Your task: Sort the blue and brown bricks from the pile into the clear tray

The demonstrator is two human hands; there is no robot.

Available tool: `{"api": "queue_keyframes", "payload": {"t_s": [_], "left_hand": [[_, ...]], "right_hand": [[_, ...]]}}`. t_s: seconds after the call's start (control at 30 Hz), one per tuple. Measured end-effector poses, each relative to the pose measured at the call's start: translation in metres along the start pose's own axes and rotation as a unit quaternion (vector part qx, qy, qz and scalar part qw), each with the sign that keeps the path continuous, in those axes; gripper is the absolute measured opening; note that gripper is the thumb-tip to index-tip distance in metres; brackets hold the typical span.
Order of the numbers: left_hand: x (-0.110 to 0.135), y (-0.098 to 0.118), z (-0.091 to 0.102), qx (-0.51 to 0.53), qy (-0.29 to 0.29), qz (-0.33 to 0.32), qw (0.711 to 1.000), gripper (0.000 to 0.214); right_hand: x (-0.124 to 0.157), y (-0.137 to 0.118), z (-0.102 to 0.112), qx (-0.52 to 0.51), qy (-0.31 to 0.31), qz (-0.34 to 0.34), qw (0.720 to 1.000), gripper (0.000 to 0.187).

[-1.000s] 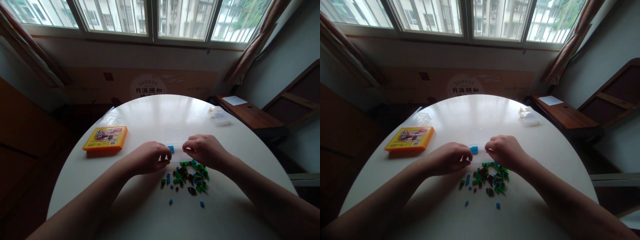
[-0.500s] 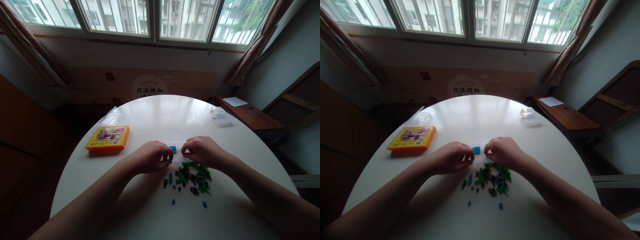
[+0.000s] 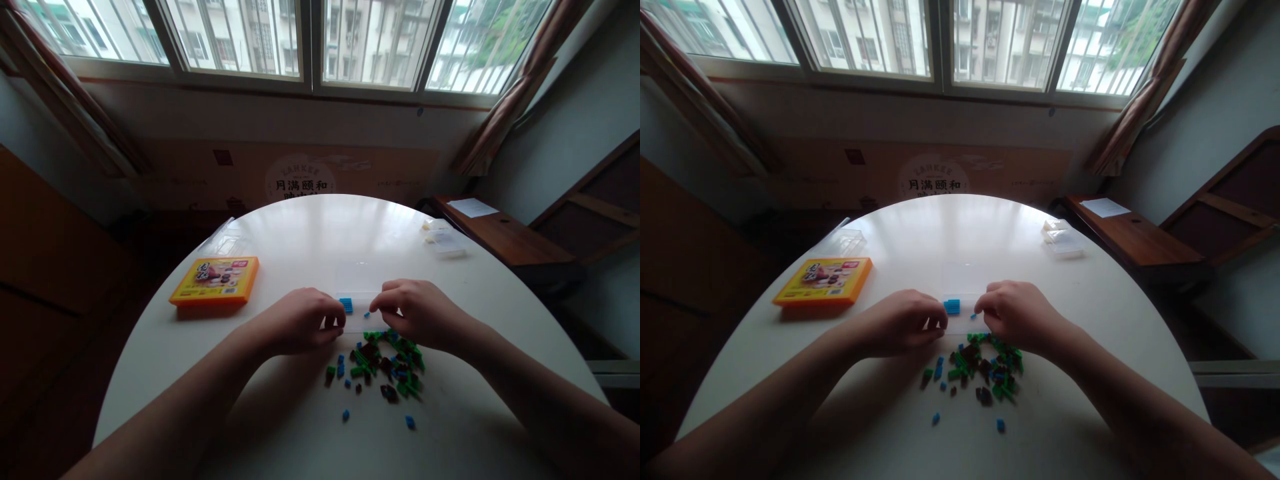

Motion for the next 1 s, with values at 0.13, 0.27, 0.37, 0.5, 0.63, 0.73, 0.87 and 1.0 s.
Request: {"api": "queue_keyframes", "payload": {"t_s": [0.13, 0.27, 0.37, 0.5, 0.63, 0.73, 0.87, 1.0], "left_hand": [[-0.001, 0.001, 0.001, -0.002, -0.001, 0.003, 1.0, 0.008], [-0.001, 0.002, 0.002, -0.002, -0.006, 0.007, 1.0, 0.008], [-0.001, 0.002, 0.002, -0.001, -0.01, 0.01, 1.0, 0.009], [-0.001, 0.003, 0.003, -0.003, -0.008, 0.007, 1.0, 0.01], [-0.001, 0.004, 0.003, -0.006, -0.006, 0.003, 1.0, 0.01], [-0.001, 0.003, 0.003, -0.012, -0.005, 0.011, 1.0, 0.012], [-0.001, 0.004, 0.004, -0.014, 0.0, 0.007, 1.0, 0.011], [-0.001, 0.004, 0.004, -0.011, 0.008, -0.002, 1.0, 0.011]], "right_hand": [[-0.001, -0.001, -0.007, 0.005, -0.017, 0.003, 1.0, 0.024], [-0.006, 0.0, -0.009, 0.014, -0.018, 0.0, 1.0, 0.024], [-0.007, 0.001, -0.008, 0.008, -0.01, 0.0, 1.0, 0.027], [-0.003, 0.004, -0.004, -0.006, 0.005, 0.005, 1.0, 0.027], [0.001, 0.002, -0.003, -0.025, 0.008, 0.03, 0.999, 0.031], [0.001, -0.001, -0.006, -0.034, 0.001, 0.038, 0.999, 0.033], [-0.003, -0.005, -0.01, -0.031, -0.001, 0.033, 0.999, 0.034], [-0.008, -0.009, -0.013, -0.011, 0.012, 0.026, 1.0, 0.034]]}}
Point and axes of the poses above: each hand's wrist, its own x-axis away from the middle knuckle, its own z-axis out of the back of the hand, y = z × x, the point moved 9 cm from there along -x, towards the middle knuckle, and after that the axes turned 5 degrees about y, right-handed, at the moved point
